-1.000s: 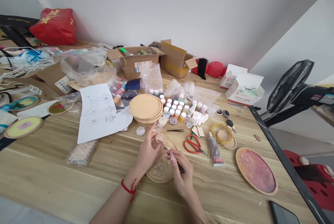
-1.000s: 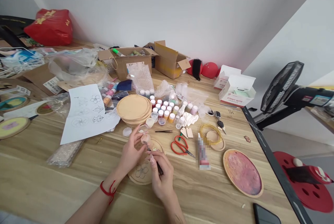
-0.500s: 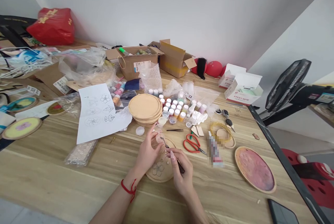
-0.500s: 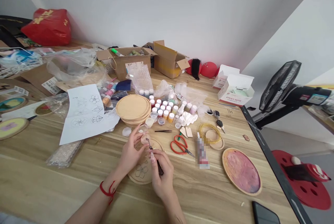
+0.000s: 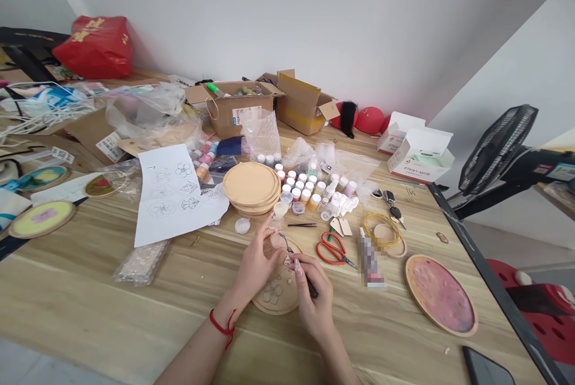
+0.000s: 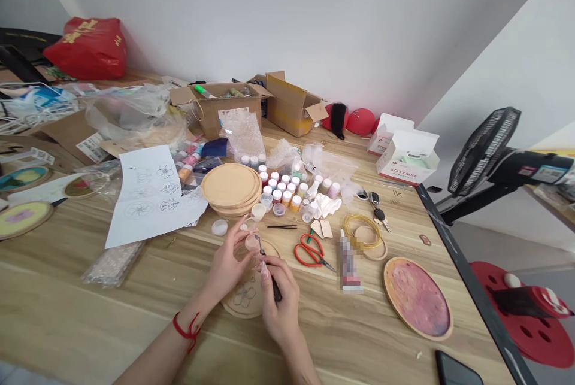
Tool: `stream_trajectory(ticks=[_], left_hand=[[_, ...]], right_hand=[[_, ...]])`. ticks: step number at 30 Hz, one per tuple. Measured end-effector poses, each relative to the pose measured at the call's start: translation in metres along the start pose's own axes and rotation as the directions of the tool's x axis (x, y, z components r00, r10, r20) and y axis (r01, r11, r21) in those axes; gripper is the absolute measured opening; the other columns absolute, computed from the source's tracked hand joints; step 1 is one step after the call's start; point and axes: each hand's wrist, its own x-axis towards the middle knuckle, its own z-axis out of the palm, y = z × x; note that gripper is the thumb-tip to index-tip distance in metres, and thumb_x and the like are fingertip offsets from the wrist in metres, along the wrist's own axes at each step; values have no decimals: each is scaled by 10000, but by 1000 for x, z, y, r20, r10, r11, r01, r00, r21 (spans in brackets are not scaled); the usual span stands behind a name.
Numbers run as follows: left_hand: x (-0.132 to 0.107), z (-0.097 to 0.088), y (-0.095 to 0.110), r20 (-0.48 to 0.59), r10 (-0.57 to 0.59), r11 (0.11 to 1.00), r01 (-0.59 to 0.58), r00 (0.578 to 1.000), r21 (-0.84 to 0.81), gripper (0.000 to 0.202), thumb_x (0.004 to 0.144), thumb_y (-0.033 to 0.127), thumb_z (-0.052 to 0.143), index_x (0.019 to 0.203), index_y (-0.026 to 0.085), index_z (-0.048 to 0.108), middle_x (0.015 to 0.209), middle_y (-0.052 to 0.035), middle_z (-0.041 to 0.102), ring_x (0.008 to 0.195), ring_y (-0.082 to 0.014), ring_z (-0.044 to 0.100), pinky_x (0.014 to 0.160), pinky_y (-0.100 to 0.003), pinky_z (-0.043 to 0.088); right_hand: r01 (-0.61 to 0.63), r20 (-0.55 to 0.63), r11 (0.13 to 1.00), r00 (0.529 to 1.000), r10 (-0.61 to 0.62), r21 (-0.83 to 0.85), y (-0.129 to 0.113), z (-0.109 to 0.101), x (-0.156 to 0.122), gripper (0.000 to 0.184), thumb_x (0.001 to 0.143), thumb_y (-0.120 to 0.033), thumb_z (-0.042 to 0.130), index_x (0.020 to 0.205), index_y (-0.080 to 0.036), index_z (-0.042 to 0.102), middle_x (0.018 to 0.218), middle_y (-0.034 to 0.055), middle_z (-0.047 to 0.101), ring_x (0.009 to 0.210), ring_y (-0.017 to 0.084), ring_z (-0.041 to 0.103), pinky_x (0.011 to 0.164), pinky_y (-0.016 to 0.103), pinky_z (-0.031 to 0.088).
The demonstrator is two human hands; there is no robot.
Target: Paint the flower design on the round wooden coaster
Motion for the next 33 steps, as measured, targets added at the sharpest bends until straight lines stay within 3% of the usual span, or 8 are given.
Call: stream_trajectory(ticks=[3, 8, 14, 20, 26, 33], left_hand=[[-1, 1, 0, 32, 3, 1000, -4, 999, 17, 726, 883, 283, 626, 1520, 276, 278, 1293, -114, 622, 1232, -245, 590, 1060, -436, 442], [0, 1, 2, -2, -23, 1000, 23, 1000, -10, 754, 846, 167, 610, 1516, 292, 288, 1290, -91, 626, 1230, -233, 594, 1050, -414, 450], [-1, 1, 2, 18, 2, 1000, -2, 1000, 5, 727, 878, 292, 634, 1517, 266, 287, 1304, -120, 620, 1236, -249, 591, 1066, -437, 438], [0, -1, 3, -52, -12, 1000, 12, 999, 1, 726, 852, 192, 612, 1505, 276, 307, 1302, -98, 611, 1229, -227, 591, 1069, -416, 438], [-2, 0, 2, 16, 6, 999, -7, 1000, 43, 688, 889, 282, 609, 1507, 281, 307, 1314, -112, 605, 1242, -246, 581, 1067, -440, 432], [0, -2, 2, -44, -11, 999, 13, 999, 48, 726, 857, 210, 612, 1509, 295, 304, 1314, -89, 603, 1228, -232, 587, 1054, -415, 446]], right_hand=[[2, 22, 1000, 1000, -2, -17, 0, 1, 0, 216, 965, -194, 512, 905, -210, 719, 1004, 97, 732, 950, 202, 709, 828, 300, 566], [28, 49, 1000, 998, -28, -4, -4, 1, 0, 218, 962, -167, 516, 946, -225, 726, 926, 70, 744, 905, 190, 712, 800, 284, 569], [27, 23, 999, 999, -26, -39, 1, 3, -2, 205, 959, -164, 514, 932, -205, 713, 1008, 98, 720, 952, 195, 695, 827, 302, 561], [30, 69, 999, 997, -27, -35, 3, 3, -4, 208, 962, -151, 512, 960, -210, 711, 960, 86, 734, 927, 191, 702, 830, 305, 567], [56, 0, 996, 998, -56, -68, -1, 4, -2, 207, 963, -192, 512, 896, -196, 709, 989, 113, 730, 932, 212, 709, 808, 328, 581], [79, 78, 995, 994, -74, -67, 1, 5, -3, 211, 962, -161, 503, 966, -200, 710, 957, 98, 736, 905, 199, 715, 811, 316, 588]])
